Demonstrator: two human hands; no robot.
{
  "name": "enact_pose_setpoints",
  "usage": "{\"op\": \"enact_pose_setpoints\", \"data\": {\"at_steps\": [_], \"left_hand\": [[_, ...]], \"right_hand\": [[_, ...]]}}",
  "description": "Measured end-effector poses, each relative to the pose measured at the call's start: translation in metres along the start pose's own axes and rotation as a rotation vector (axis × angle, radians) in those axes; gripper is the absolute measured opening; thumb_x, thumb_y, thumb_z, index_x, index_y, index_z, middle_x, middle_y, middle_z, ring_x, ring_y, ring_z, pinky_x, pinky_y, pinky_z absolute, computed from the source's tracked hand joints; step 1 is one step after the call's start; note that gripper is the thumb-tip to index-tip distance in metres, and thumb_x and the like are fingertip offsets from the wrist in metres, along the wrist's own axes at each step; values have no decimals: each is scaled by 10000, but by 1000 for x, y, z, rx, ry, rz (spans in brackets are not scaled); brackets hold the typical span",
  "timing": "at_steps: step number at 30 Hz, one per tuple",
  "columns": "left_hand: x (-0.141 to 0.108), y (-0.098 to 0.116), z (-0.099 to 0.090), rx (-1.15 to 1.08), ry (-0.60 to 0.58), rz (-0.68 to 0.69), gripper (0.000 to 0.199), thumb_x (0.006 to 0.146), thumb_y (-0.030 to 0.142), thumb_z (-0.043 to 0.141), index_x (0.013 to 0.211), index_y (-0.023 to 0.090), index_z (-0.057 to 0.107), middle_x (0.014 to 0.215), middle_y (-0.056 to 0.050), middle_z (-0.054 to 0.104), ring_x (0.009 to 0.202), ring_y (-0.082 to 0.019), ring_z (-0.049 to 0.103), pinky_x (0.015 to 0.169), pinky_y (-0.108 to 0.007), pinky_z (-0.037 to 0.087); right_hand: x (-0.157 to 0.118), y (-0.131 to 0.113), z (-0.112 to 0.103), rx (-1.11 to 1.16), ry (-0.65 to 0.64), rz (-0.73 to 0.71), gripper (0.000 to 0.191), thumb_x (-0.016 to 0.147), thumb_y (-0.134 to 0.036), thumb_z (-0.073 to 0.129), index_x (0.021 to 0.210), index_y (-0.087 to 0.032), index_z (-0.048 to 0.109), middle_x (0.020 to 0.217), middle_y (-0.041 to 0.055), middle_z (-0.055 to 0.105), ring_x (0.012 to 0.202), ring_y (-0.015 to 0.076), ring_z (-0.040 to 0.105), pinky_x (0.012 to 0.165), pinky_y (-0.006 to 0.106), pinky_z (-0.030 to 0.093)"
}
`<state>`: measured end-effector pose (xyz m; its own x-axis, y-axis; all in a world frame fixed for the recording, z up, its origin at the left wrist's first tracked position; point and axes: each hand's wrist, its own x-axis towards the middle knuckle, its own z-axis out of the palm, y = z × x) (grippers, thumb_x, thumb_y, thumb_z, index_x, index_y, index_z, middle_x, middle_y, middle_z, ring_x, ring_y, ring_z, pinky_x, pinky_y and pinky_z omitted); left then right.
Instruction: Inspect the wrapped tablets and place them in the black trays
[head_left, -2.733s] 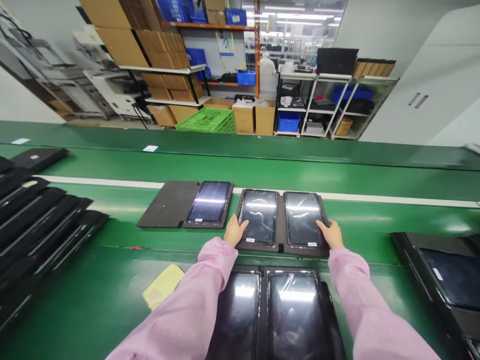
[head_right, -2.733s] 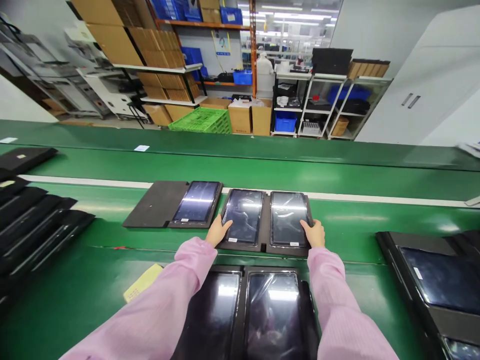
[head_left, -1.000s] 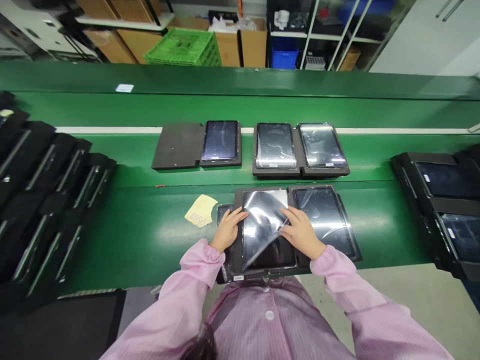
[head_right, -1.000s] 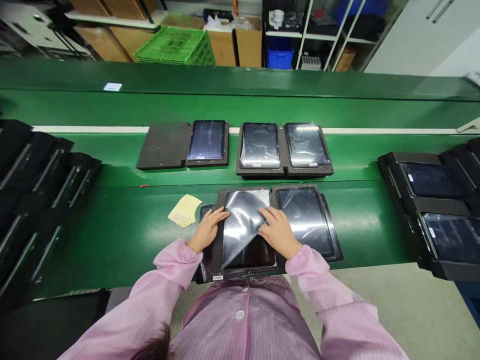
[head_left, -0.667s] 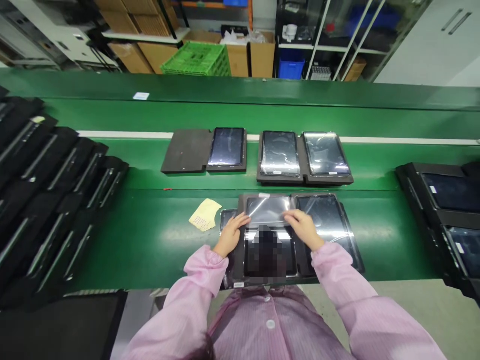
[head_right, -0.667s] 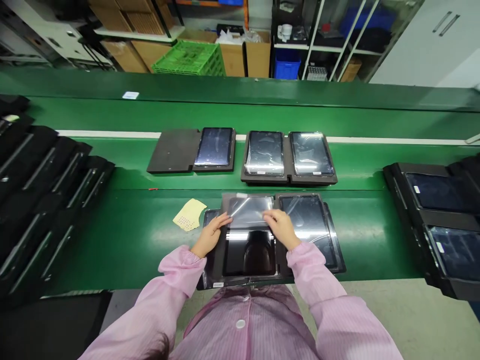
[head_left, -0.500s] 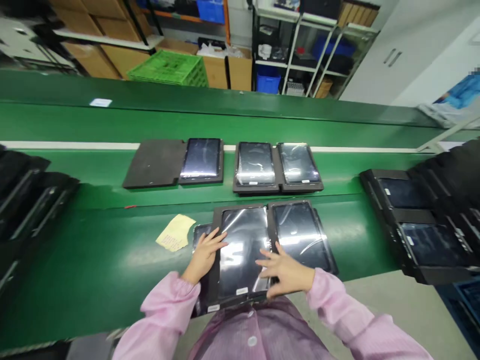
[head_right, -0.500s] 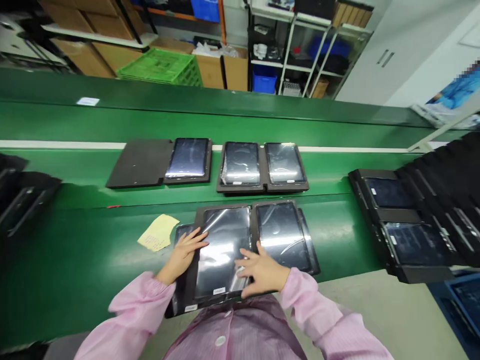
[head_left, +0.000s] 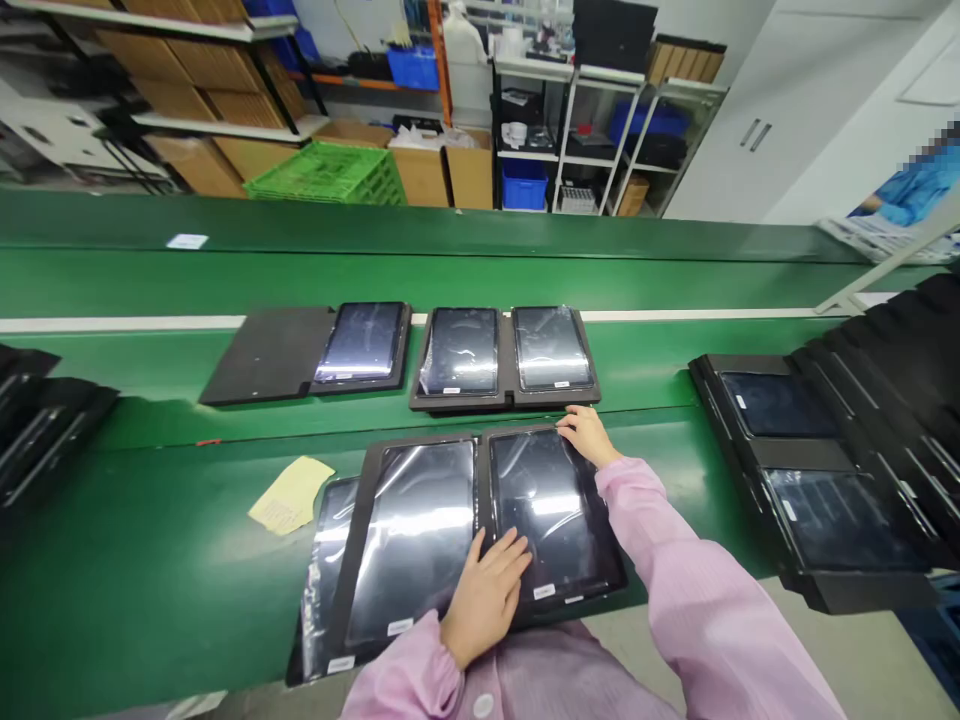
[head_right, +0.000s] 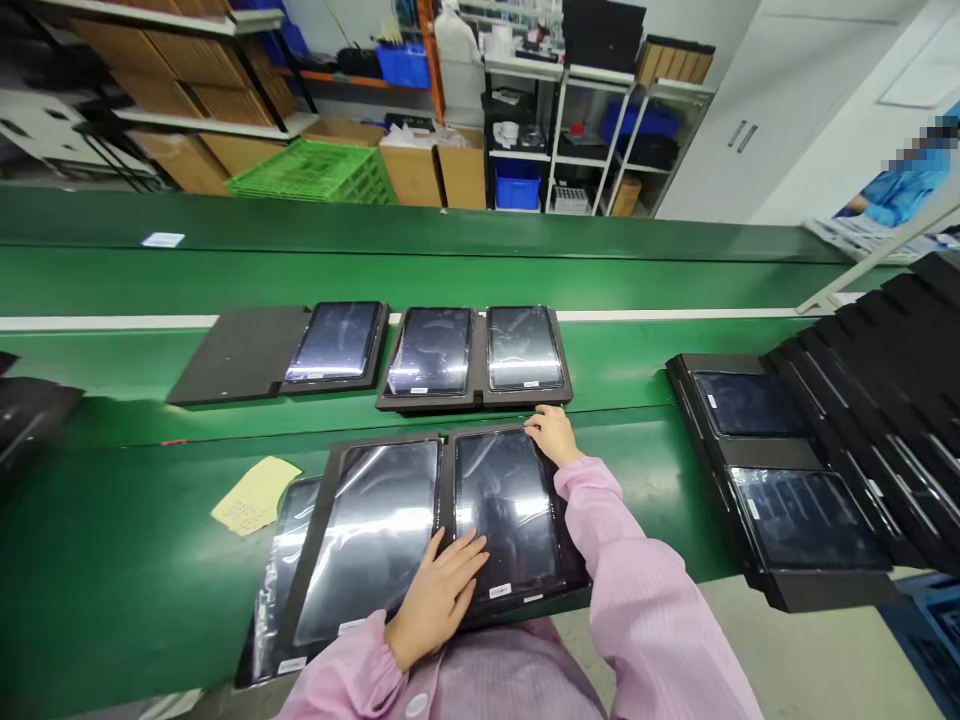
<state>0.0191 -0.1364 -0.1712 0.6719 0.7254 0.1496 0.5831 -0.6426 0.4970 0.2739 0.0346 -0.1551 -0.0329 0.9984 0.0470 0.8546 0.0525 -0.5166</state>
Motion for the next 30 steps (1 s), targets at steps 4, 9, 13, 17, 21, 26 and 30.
{"op": "enact_pose_setpoints", "data": {"at_steps": [4, 9, 13, 17, 21, 26, 30], "left_hand": [[3, -6, 12, -124, 93, -171, 440, 855, 118, 399, 1266, 250, 484, 1129, -63, 674, 1113, -212, 584, 1081, -554, 248], [8, -8, 16, -549, 346, -652, 639, 875, 271, 419, 1435, 179, 126, 999, -71, 723, 1092, -210, 592, 1058, -482, 304], [8, -8, 6, -722, 221, -632, 222, 787, 316, 521, 943, 242, 660, 885, -27, 739, 1023, -249, 630, 1136, -480, -9], [8, -14, -4, -884, 155, -673, 148, 749, 329, 555, 706, 223, 649, 771, -46, 731, 965, -288, 649, 1112, -521, 147], [21, -26, -2, -893, 247, -687, 653, 794, 299, 501, 1382, 174, 245, 1187, -144, 628, 1146, -259, 551, 1010, -480, 361], [50, -48, -6, -285, 89, -424, 738, 747, 43, 312, 1437, 140, 68, 1323, -121, 531, 1301, -175, 386, 1116, -479, 175], [58, -60, -18, -217, -3, -359, 731, 652, -12, 314, 1354, 190, 337, 1228, -45, 617, 1232, -179, 477, 1127, -525, -22]], "right_hand": [[-22, -12, -2, 84, -18, -127, 162, 848, -160, 532, 791, -171, 683, 1152, 125, 587, 1150, 282, 436, 996, 500, 310], [-105, -40, -38, 267, -351, -447, 110, 818, -178, 605, 741, -225, 667, 739, -26, 687, 816, 156, 630, 866, 306, 461], [-151, -26, -67, 722, -776, -534, 174, 904, -267, 498, 905, -195, 656, 870, 3, 720, 774, 114, 669, 709, 201, 505], [-151, 14, -50, 457, -243, -295, 287, 907, -142, 384, 1006, -175, 651, 985, 93, 695, 964, 206, 619, 851, 379, 481], [-157, 32, -15, 130, -229, -545, 434, 823, -26, 421, 1176, -215, 590, 1039, 86, 685, 1088, 259, 534, 985, 546, 335], [-157, 20, -5, -21, -135, -678, 454, 858, -31, 408, 1248, -231, 526, 1274, 111, 545, 1190, 216, 450, 1021, 496, 306], [-125, 6, -8, 149, -71, -465, 121, 787, -157, 635, 740, -248, 701, 1290, 42, 536, 1244, 281, 375, 1044, 504, 226]]}}
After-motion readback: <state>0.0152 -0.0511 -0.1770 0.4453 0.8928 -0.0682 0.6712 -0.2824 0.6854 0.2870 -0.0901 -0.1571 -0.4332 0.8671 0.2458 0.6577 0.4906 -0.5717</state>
